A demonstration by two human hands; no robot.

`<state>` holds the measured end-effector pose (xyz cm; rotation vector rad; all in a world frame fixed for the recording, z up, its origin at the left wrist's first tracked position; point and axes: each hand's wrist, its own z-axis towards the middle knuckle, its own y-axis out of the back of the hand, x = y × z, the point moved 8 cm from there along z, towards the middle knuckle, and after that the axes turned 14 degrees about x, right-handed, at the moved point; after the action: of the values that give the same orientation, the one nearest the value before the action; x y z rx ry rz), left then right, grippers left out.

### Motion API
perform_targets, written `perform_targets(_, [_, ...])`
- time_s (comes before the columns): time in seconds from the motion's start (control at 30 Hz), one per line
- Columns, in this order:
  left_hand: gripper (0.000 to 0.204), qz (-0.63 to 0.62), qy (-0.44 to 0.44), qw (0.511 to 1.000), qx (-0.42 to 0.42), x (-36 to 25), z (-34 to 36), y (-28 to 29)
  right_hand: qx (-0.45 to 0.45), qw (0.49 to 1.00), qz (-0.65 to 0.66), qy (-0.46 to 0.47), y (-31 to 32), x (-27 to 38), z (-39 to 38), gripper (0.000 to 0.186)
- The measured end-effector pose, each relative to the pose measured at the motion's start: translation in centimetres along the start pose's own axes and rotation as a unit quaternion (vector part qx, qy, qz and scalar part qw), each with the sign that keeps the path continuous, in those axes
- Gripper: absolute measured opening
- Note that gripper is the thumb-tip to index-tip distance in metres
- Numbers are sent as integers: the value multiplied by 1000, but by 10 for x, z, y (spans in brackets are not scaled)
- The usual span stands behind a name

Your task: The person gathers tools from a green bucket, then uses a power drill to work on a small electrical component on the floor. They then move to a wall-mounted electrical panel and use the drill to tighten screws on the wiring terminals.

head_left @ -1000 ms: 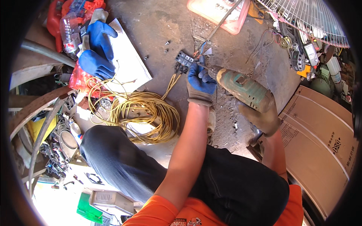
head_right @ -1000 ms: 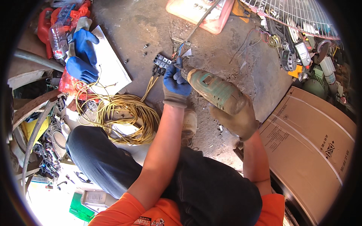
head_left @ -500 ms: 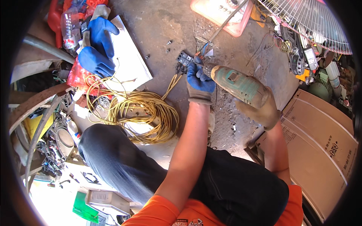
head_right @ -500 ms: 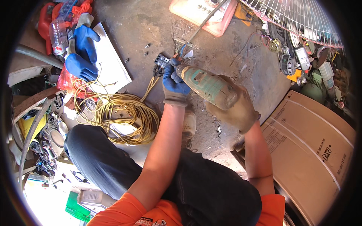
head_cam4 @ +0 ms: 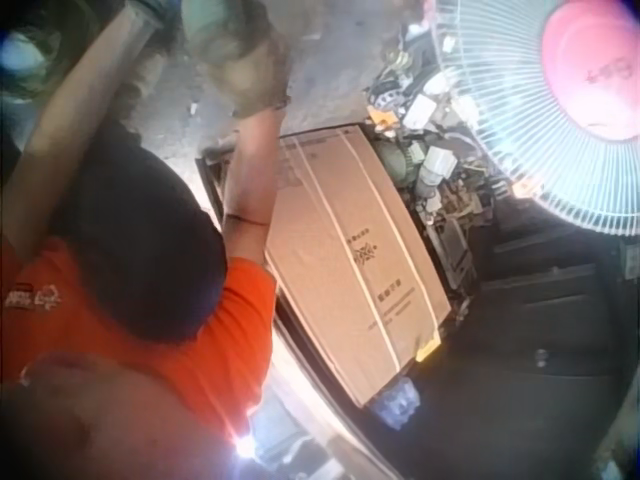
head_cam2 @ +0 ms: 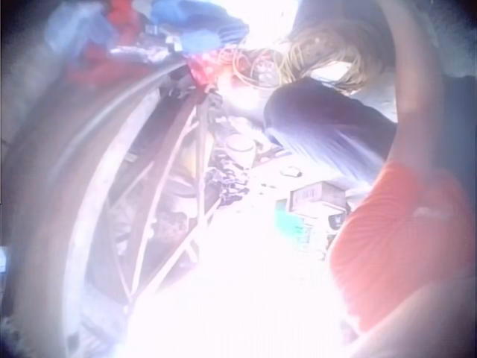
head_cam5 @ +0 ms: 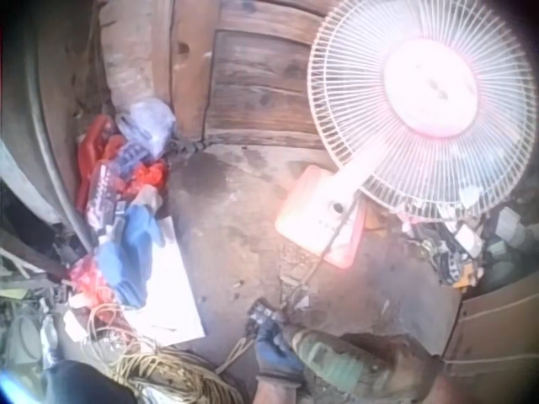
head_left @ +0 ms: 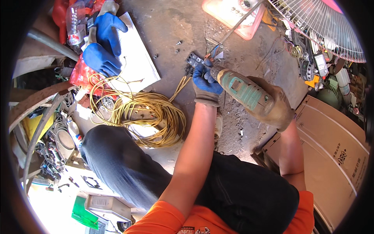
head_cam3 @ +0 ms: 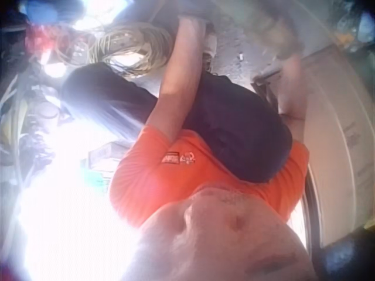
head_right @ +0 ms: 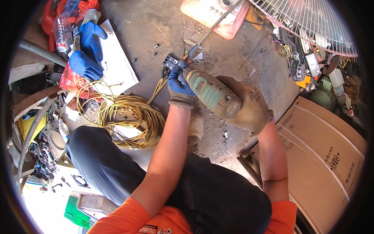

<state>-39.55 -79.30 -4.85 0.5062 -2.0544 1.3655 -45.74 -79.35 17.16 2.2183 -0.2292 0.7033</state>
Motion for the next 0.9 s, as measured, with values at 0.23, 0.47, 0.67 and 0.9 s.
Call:
perform_targets(0.23, [30, 15, 27, 999, 44, -4, 4, 4, 12, 1000, -1, -6, 4, 11, 5, 57])
perform_targets(0.47, [35, 2, -9, 1000, 30, -1, 2, -1, 7, 1000, -8, -4, 3, 10, 6, 54])
perform_targets(0.67, [35, -23, 16, 994, 107, 4, 6, 3, 8, 1000, 5, -17, 3, 3, 8, 54])
perform_targets(0.9, [36, 24, 12, 993, 114, 13, 4, -2, -3, 994, 111, -13, 8, 2, 13, 49])
